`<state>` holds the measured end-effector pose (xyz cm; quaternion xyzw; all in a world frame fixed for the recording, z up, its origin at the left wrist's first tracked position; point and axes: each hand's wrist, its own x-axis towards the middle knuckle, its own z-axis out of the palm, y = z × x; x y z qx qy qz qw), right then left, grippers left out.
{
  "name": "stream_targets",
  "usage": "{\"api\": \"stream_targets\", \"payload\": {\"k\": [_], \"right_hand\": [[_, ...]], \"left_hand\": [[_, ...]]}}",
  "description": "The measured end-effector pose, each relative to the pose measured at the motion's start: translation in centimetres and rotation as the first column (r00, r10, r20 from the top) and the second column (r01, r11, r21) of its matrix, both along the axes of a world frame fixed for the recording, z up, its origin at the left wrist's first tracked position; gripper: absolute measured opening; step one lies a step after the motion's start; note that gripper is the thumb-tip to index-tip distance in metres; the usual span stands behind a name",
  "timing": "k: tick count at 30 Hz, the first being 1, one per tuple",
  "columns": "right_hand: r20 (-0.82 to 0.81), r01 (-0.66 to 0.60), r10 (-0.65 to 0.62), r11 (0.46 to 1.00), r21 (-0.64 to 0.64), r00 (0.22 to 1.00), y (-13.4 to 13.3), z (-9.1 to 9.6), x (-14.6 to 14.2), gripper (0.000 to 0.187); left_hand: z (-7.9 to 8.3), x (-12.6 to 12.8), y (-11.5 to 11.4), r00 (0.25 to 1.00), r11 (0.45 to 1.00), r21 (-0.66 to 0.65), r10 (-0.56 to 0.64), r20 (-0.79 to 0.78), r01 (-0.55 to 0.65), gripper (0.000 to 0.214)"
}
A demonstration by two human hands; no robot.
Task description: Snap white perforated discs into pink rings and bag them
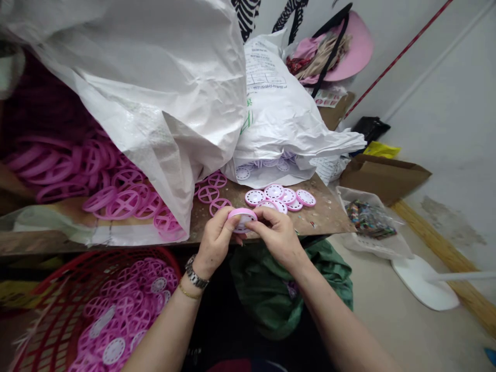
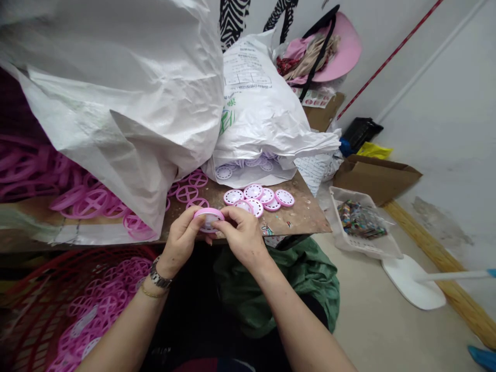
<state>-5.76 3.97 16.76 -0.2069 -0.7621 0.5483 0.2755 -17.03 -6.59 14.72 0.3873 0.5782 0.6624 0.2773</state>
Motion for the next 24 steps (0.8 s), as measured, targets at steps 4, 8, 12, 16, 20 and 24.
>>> {"api": "stream_targets", "payload": {"k": [4,8,12,16,20,24], "right_hand": [[0.026,0.013,-0.013,1.0,0.004,1.0,-0.1,-0.1,0.0,0.007],[0.062,-0.062,0.062,0.998,-0.008,0.996,0.2,-0.1,-0.1,0.015],[0.043,-0.051,0.048,0.996,0.071,0.998,0.2,0.0,0.2,0.018],[0.033,0.02,-0.026,0.987,0.162,0.999,-0.1,-0.1,0.2,0.018],[0.026,0.016,-0.02,0.986,0.163,0.999,0.1,-0.2,-0.4,0.017],[0.022,-0.024,0.021,0.991,0.129,1.0,1.8,0.2,-1.0,0.016]], "left_hand": [[-0.3,0.4,0.2,0.996,0.997,0.019,0.079,-0.033,-0.078,0.028],[-0.3,0.5,0.1,0.994,0.997,-0.008,0.079,-0.075,-0.08,0.026],[-0.4,0.4,-0.3,0.987,0.986,-0.083,-0.147,-0.058,0.142,0.019],[-0.8,0.6,-0.6,0.985,0.98,-0.119,-0.167,-0.051,0.16,0.015],[-0.5,0.4,-0.6,0.988,0.987,-0.14,-0.099,-0.117,0.083,0.016],[0.2,-1.0,-0.7,0.834,0.978,-0.182,-0.019,-0.551,-0.098,0.032]]}}
